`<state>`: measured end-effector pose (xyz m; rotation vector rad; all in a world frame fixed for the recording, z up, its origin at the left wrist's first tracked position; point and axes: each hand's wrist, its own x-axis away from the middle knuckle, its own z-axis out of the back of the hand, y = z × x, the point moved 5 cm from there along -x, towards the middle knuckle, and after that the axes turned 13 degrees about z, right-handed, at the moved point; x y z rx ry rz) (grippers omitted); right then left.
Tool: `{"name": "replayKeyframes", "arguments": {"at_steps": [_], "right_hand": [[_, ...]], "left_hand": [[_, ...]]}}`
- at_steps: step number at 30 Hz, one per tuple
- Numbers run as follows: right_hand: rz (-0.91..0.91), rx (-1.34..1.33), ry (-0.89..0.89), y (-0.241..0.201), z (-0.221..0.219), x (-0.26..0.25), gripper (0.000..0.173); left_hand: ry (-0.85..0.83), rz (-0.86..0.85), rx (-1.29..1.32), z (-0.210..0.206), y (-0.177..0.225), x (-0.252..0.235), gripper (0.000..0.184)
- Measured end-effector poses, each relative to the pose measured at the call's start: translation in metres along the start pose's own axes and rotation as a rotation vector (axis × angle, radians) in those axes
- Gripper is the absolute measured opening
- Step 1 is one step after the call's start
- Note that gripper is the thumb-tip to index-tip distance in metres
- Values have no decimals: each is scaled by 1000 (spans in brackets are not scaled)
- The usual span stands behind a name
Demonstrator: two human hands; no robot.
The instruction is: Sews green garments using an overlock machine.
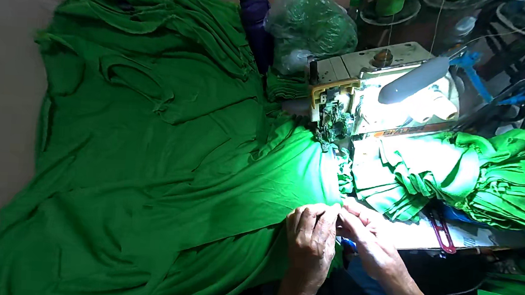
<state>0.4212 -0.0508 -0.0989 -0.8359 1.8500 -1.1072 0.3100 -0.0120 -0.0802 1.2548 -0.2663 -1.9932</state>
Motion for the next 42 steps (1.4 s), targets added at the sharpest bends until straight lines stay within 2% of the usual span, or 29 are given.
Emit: {"name": "replayKeyframes", "arguments": {"at_steps": [2,5,9,10,13,17,19,21,24,26,29,32,34,38,40,42], "right_hand": [[-42,6,30,-3,0,-4,26],[41,105,26,-8,0,-11,16],[199,229,69,-28,-5,-7,15],[218,229,92,-29,-6,-4,16],[232,165,147,-22,-6,2,21],[237,81,150,-13,-7,-18,38],[219,162,152,-9,-6,-36,36],[244,277,165,-7,-4,-52,29],[252,386,134,-4,-4,-65,29],[242,458,110,-7,-4,-68,30],[159,526,50,-11,-3,-67,30],[208,557,-52,-13,-3,-68,29],[282,585,-142,-16,-4,-64,27],[560,600,-411,-15,-17,-48,38],[625,629,-594,-10,-27,-38,45],[643,857,-649,-12,-26,-29,44]], "left_hand": [[-1,-47,3,2,0,9,15],[23,-132,58,5,-6,17,7],[25,-82,-190,4,-22,3,41],[27,-77,-251,4,-24,-2,41],[65,-88,-318,8,-21,-7,24],[97,-68,-298,1,-19,-23,27],[100,-31,-301,-4,-17,-42,24],[33,19,-296,-9,-15,-62,23],[-102,123,-287,-21,-21,-90,21],[-208,208,-264,-29,-31,-110,30],[-383,280,-214,-32,-40,-131,33],[-415,363,-264,-21,-40,-136,31],[-463,469,-350,-10,-38,-129,36],[-629,593,-486,19,-17,-92,42],[-773,531,-494,33,2,-65,41],[-803,392,-411,44,13,-40,35]]}}
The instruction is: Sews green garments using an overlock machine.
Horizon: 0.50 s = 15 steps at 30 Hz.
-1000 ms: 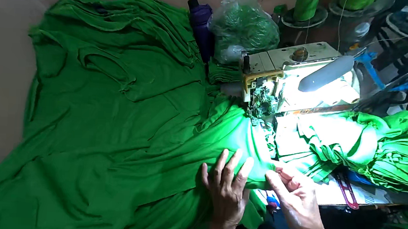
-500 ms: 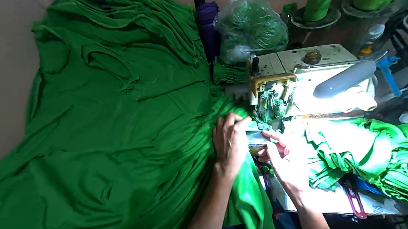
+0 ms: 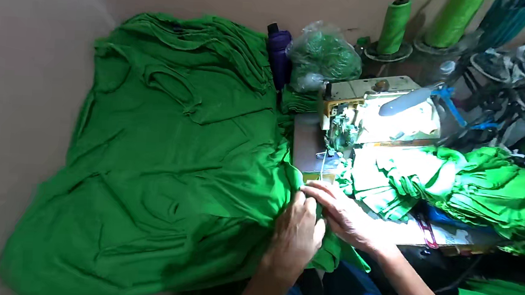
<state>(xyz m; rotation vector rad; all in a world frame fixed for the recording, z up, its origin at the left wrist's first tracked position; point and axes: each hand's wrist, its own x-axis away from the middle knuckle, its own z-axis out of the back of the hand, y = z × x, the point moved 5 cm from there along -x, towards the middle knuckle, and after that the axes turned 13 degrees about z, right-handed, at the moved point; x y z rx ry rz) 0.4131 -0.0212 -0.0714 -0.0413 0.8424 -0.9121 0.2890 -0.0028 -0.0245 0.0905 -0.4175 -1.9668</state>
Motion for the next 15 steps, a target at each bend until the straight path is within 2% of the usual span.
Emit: {"name": "replayKeyframes", "arguments": {"at_steps": [2,4,6,7,8,9,11,13,15], "right_hand": [[-190,352,50,6,17,13,27],[-442,583,189,12,40,28,22],[-588,453,211,-3,48,31,21],[-605,307,159,-20,43,28,21],[-553,116,68,-39,34,25,25],[-414,-70,-47,-57,21,23,23],[-111,-437,-211,-86,-6,16,15],[98,-607,-226,-106,-18,0,18],[145,-516,-187,-123,-7,-28,19]], "left_hand": [[142,-122,-1,-5,-11,11,26],[264,-138,-52,6,-27,12,21],[467,-139,-111,32,-45,15,20],[476,-34,-153,52,-51,18,24],[387,156,-171,76,-57,20,29],[410,236,-119,96,-70,22,32],[618,223,46,119,-103,26,34],[793,71,219,133,-91,46,33],[870,-256,335,130,-30,77,26]]}}
